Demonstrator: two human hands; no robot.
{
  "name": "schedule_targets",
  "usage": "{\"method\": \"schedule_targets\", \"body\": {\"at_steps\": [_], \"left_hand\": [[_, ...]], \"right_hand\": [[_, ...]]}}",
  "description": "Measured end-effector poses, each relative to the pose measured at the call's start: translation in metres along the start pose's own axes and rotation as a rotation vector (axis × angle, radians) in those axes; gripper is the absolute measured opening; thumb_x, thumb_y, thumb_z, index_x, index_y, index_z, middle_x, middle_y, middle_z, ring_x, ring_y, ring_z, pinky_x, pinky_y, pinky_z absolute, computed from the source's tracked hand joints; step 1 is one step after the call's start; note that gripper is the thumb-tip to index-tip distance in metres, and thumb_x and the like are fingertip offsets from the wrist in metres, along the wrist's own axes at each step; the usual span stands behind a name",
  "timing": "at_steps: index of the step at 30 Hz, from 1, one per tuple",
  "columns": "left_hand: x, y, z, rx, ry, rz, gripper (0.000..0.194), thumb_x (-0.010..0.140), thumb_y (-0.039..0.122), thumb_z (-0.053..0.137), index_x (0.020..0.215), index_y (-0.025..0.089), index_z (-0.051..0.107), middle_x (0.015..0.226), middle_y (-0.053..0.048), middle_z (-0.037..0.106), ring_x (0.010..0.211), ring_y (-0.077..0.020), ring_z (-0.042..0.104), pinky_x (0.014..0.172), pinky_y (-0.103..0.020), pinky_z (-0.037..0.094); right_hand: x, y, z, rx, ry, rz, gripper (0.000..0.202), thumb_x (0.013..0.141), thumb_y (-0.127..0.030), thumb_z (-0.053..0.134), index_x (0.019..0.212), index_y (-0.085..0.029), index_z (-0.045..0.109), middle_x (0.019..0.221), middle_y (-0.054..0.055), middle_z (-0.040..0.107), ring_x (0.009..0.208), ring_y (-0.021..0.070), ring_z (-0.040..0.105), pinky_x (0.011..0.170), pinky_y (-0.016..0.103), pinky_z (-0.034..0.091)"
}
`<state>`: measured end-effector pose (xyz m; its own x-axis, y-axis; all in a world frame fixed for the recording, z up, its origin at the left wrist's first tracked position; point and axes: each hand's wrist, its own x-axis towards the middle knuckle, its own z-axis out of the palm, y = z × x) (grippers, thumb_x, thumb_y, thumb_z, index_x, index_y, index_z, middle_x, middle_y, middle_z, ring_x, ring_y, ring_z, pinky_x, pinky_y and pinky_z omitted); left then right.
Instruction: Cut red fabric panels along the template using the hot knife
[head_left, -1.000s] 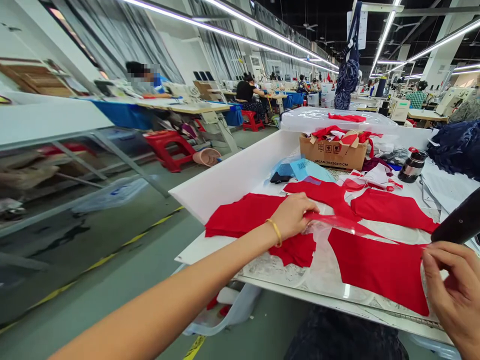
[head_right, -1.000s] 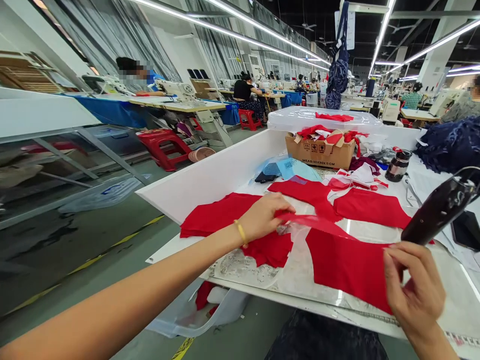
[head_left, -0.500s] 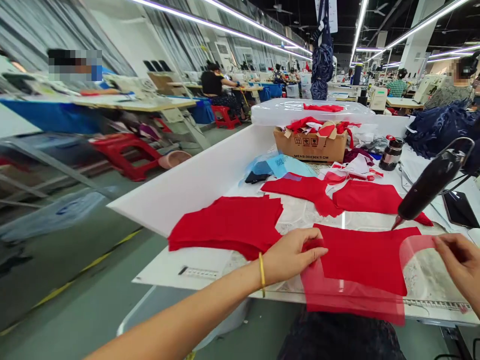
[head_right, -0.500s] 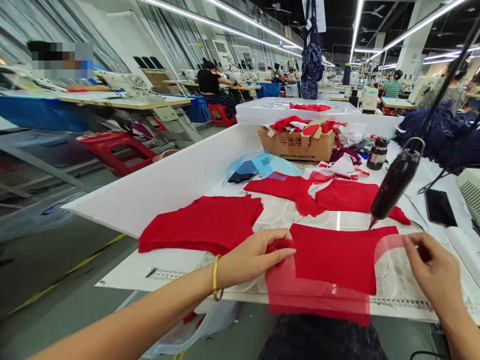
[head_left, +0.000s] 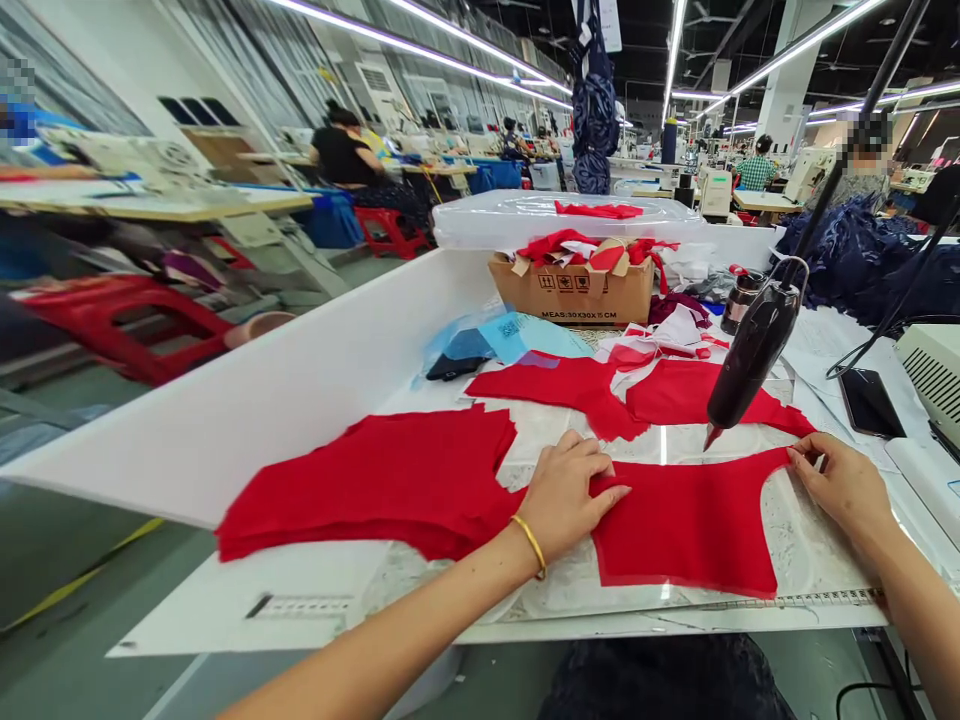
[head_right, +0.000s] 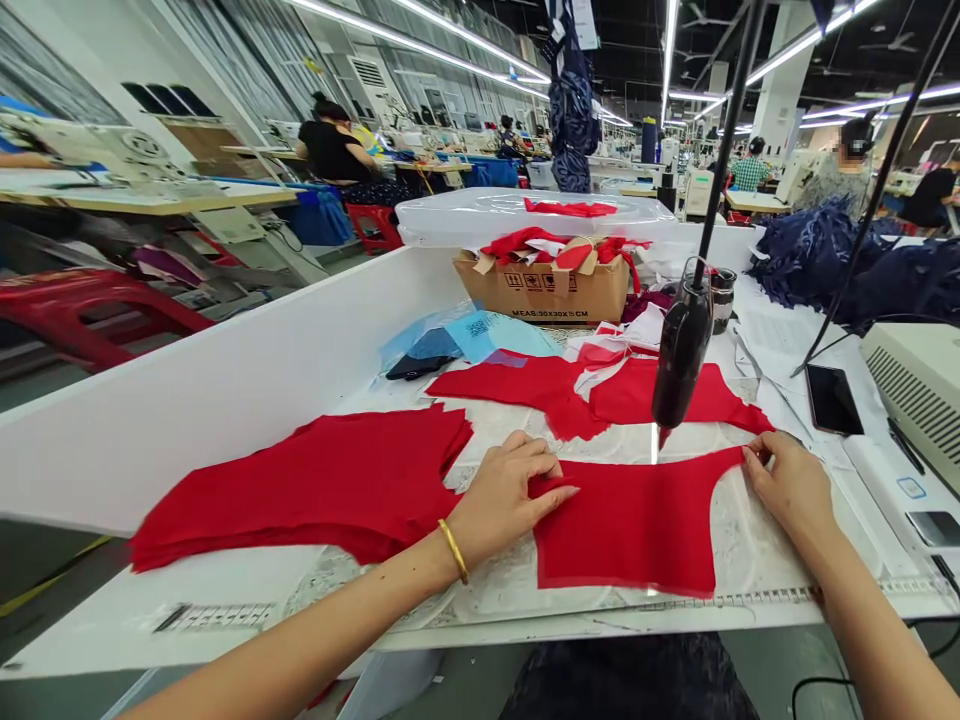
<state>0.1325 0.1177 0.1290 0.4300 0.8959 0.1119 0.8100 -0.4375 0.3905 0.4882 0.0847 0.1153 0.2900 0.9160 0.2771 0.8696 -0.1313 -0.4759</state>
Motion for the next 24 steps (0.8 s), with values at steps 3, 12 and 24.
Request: {"method": "schedule_targets", "body": {"at_steps": [3,12,24], "left_hand": [[-0.001,0.001,0.003,0.068,0.042,0.037,0.017,0.091,0.034,0.076,0.082,0.022,0.069,0.091,-0.005,0.068,0.099,-0.0285,0.058,0.085,-0.042,0.049],[-0.033,0.028,0.024,0.009,0.085,0.454,0.047,0.106,0.043,0.058,0.146,0.019,0.058,0.153,-0.014,0.057,0.142,-0.0312,0.053,0.118,-0.048,0.049],[0.016,0.105,0.069,-0.009,-0.165,0.679,0.078,0.103,0.068,0.051,0.153,0.008,0.050,0.159,-0.020,0.049,0.154,-0.0304,0.041,0.127,-0.040,0.037]], "right_hand": [[0.002,0.004,0.003,-0.008,0.022,-0.001,0.028,0.077,-0.049,0.054,0.074,-0.026,0.068,0.072,0.003,0.069,0.055,0.0179,0.052,0.051,0.029,0.031],[-0.010,-0.031,-0.018,0.560,0.285,-0.189,0.057,0.093,-0.068,0.058,0.126,-0.022,0.062,0.111,0.011,0.069,0.081,0.0195,0.066,0.065,0.034,0.057],[0.010,-0.090,-0.017,0.702,0.310,-0.150,0.031,0.077,-0.038,0.068,0.101,-0.023,0.058,0.084,0.002,0.068,0.073,0.0201,0.064,0.073,0.038,0.057]]}}
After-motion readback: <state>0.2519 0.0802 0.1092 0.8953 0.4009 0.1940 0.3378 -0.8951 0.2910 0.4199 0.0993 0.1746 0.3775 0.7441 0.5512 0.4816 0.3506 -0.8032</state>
